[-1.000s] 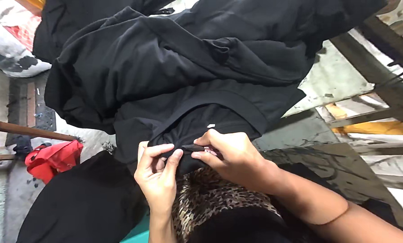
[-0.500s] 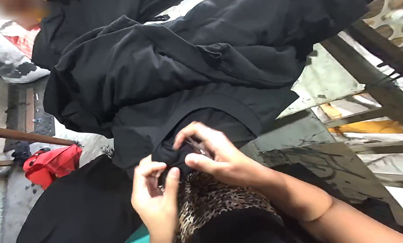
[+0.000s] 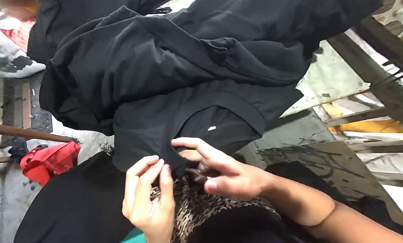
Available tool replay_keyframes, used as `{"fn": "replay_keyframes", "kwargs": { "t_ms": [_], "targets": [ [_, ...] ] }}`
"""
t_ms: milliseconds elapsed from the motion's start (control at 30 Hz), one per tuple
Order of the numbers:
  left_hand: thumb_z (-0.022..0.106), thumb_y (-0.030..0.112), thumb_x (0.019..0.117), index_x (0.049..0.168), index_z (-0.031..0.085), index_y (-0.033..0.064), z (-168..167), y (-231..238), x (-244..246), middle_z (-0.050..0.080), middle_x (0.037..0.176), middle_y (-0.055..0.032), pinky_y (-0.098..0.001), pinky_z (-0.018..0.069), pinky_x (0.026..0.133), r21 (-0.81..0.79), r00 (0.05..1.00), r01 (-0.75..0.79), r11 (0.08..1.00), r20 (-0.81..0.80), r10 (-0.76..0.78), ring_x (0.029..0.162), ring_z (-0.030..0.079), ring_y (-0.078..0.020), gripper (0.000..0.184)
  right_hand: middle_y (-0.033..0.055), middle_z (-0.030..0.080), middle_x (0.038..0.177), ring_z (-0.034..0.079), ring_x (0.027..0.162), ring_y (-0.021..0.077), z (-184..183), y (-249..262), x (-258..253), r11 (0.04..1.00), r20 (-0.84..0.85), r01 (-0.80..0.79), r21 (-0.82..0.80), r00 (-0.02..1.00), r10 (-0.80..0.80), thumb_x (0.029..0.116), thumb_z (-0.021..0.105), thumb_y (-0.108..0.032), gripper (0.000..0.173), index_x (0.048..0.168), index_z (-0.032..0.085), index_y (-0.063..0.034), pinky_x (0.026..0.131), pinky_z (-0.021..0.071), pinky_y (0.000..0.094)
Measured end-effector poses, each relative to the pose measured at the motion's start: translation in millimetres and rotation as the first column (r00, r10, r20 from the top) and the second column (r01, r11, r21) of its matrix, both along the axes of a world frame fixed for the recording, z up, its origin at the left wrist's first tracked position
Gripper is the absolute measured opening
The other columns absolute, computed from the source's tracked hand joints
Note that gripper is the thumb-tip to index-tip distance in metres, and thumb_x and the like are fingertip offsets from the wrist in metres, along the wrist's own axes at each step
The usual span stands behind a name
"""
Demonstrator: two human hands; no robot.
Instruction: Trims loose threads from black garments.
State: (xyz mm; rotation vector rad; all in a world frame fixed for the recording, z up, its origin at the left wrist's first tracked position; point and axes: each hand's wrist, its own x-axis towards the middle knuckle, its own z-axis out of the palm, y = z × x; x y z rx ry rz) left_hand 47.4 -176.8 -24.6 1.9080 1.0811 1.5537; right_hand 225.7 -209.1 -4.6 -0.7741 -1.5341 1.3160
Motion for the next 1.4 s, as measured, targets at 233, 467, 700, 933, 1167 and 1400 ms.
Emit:
{"fn": "replay_keyframes", "kwargs": {
  "t_ms": [233, 467, 700, 933, 1167, 1400],
  "targets": [
    [0.056, 0.025, 0.1047, 0.091, 0.065, 0.0159, -1, -7, -7, 0.073, 0.116, 0.0088, -0.0189, 0.0592, 0.086, -0.071, 0.991, 0.037, 0.997, 0.129, -0.028, 0.105, 0.070, -0.0023, 0.019, 0.0149, 0.073, 0.104, 0.056, 0.053, 0.0189, -9, -9, -19, 0.674, 0.485, 0.175, 0.718, 0.569, -0.664, 0.1060, 0.051, -0.016, 0.016, 0.114, 0.062, -0.0076, 0.046, 0.0413, 0.0300],
    [0.062, 0.033, 0.1017, 0.087, 0.068, 0.0188, -14, -10, -7, 0.058, 0.116, 0.0113, -0.0123, 0.0546, 0.090, -0.016, 0.998, 0.000, 1.000, 0.055, 0.001, 0.104, 0.061, 0.0072, 0.021, 0.0088, 0.070, 0.084, 0.051, 0.049, 0.0177, -15, -2, -22, 0.617, 0.523, 0.105, 0.780, 0.431, -0.735, 0.1039, 0.051, -0.010, 0.020, 0.110, 0.069, -0.0064, 0.044, 0.0374, 0.0293],
    [0.037, 0.047, 0.1090, 0.088, 0.064, 0.0138, -19, -12, -23, 0.064, 0.109, 0.0079, -0.0145, 0.0501, 0.092, 0.046, 0.995, 0.087, 0.995, -0.048, -0.084, 0.108, 0.061, 0.0019, 0.048, 0.0101, 0.073, 0.097, 0.050, 0.050, 0.0178, -20, -15, -12, 0.684, 0.600, -0.010, 0.730, 0.488, -0.633, 0.1025, 0.050, -0.005, 0.022, 0.113, 0.068, -0.0096, 0.045, 0.0379, 0.0297],
    [0.051, 0.037, 0.1062, 0.084, 0.059, 0.0166, 12, -18, -3, 0.062, 0.113, 0.0105, -0.0145, 0.0505, 0.095, 0.116, 0.973, 0.230, 0.966, -0.057, -0.224, 0.112, 0.060, 0.0026, 0.031, 0.0134, 0.071, 0.101, 0.066, 0.070, 0.0178, -30, -35, 3, 0.708, 0.434, 0.270, 0.652, 0.633, -0.641, 0.1019, 0.054, -0.021, 0.019, 0.109, 0.061, -0.0054, 0.054, 0.0499, 0.0267],
    [0.062, 0.029, 0.0931, 0.072, 0.067, 0.0068, 11, 0, 109, 0.075, 0.099, -0.0156, -0.0472, 0.0497, 0.091, -0.055, 0.853, 0.403, 0.913, -0.338, -0.397, 0.101, 0.069, -0.0312, 0.031, -0.0029, 0.058, 0.097, 0.055, 0.074, -0.0015, -8, -75, 90, 0.234, 0.162, 0.629, 0.742, 0.171, -0.972, 0.1036, 0.054, -0.031, 0.024, 0.121, 0.047, -0.0157, 0.063, 0.0461, 0.0126],
    [0.074, 0.005, 0.0822, 0.116, 0.062, -0.0026, 16, 2, 173, 0.067, 0.097, -0.0137, -0.0195, 0.0524, 0.077, -0.013, 0.774, 0.626, 0.780, -0.118, -0.622, 0.086, 0.065, -0.0107, 0.036, -0.0095, 0.053, 0.077, 0.050, 0.065, -0.0061, -7, -95, 113, 0.304, 0.416, 0.895, 0.326, 0.153, -0.897, 0.0991, 0.055, -0.024, 0.025, 0.117, 0.053, -0.0066, 0.060, 0.0450, 0.0142]
  ]
}}
